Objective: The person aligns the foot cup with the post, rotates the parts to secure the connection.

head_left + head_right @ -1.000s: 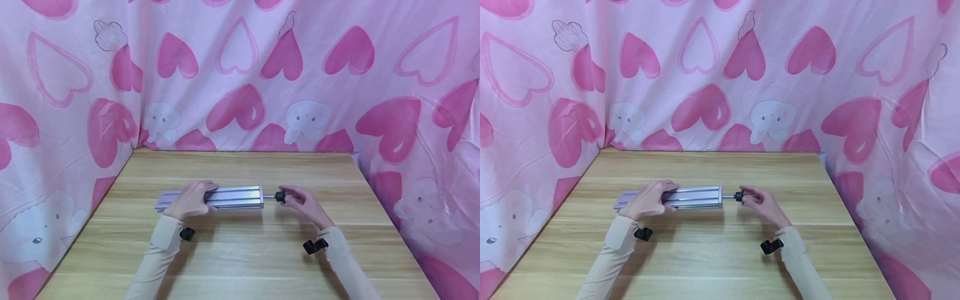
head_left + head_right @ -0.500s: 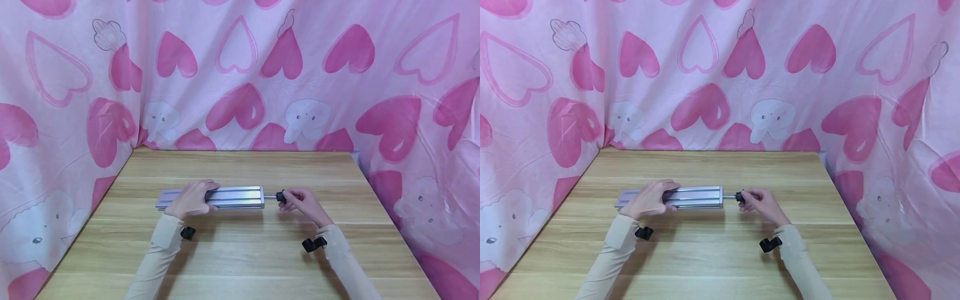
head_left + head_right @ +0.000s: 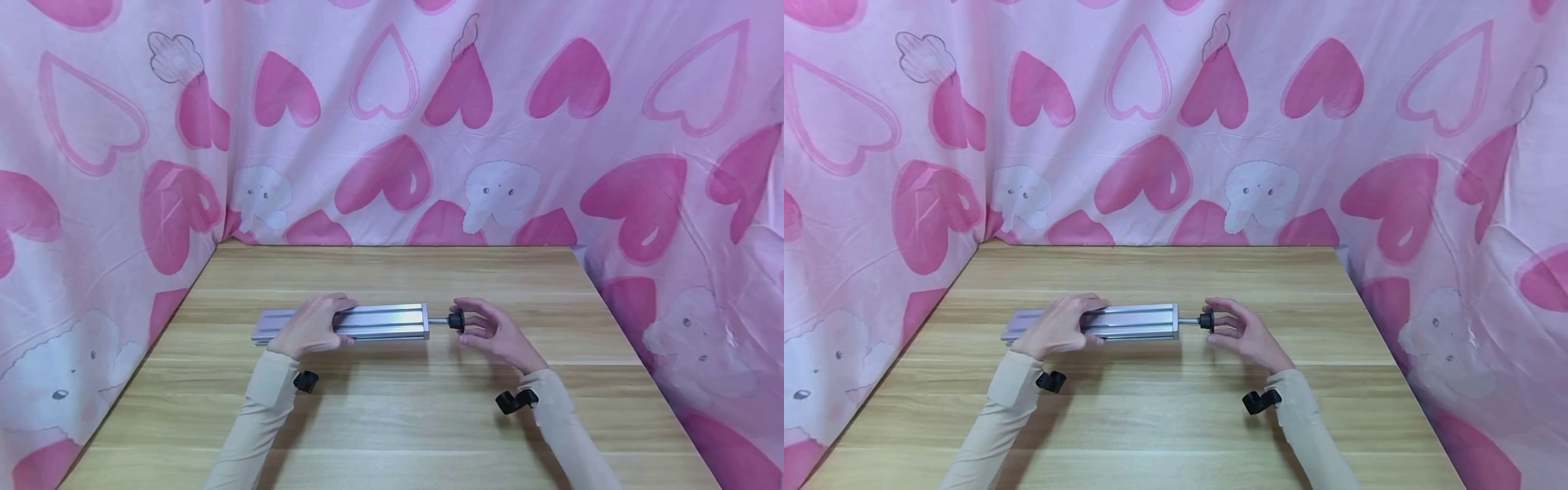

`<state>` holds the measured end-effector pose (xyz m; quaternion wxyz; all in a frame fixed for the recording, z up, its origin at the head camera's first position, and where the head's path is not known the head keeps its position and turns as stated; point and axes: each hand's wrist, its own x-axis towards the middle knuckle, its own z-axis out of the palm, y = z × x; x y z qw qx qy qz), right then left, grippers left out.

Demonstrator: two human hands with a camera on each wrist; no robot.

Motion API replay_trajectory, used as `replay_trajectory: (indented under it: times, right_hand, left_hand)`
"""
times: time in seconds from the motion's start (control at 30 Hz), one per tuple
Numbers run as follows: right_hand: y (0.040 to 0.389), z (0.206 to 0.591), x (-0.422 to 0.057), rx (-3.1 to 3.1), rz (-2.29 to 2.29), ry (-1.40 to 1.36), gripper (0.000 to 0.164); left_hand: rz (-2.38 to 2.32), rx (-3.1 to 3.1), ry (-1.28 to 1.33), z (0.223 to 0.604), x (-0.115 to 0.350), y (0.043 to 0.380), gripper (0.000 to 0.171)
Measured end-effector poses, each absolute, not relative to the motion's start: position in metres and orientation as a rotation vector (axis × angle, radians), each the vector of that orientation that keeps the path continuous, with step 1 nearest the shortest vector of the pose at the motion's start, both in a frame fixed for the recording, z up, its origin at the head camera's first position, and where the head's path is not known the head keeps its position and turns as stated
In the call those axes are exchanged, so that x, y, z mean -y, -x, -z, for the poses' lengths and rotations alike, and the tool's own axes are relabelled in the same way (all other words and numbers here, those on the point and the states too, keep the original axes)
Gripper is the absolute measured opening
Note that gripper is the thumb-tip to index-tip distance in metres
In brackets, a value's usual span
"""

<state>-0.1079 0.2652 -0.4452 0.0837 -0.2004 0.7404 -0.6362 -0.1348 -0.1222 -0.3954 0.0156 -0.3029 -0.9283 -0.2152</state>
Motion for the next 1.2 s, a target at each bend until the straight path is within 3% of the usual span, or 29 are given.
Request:
replay_trajectory:
  times: [0.27, 0.47, 0.7, 0.87, 1.2]
  right_hand:
    - [0.1081, 0.4439, -0.2607, -2.239, 1.858, 0.464, 0.038]
    - [0.108, 0.4408, -0.2555, -2.202, 1.818, 0.371, 0.05]
    - [0.102, 0.4398, -0.2579, -2.235, 1.763, 0.427, 0.047]
    - [0.099, 0.4406, -0.2595, -2.307, 1.796, 0.522, 0.069]
    - [0.1043, 0.4421, -0.2621, -2.267, 1.813, 0.402, 0.039]
  left_hand:
    - [0.643, 2.873, 0.957, 0.3963, 0.1235, 0.1343, 0.066]
    - [0.637, 2.872, 0.947, 0.3945, 0.123, 0.134, 0.069]
    - [0.638, 2.884, 0.945, 0.3952, 0.123, 0.1335, 0.069]
    - [0.652, 2.889, 0.944, 0.3963, 0.1242, 0.1339, 0.068]
    - [0.637, 2.856, 0.978, 0.3973, 0.1242, 0.134, 0.066]
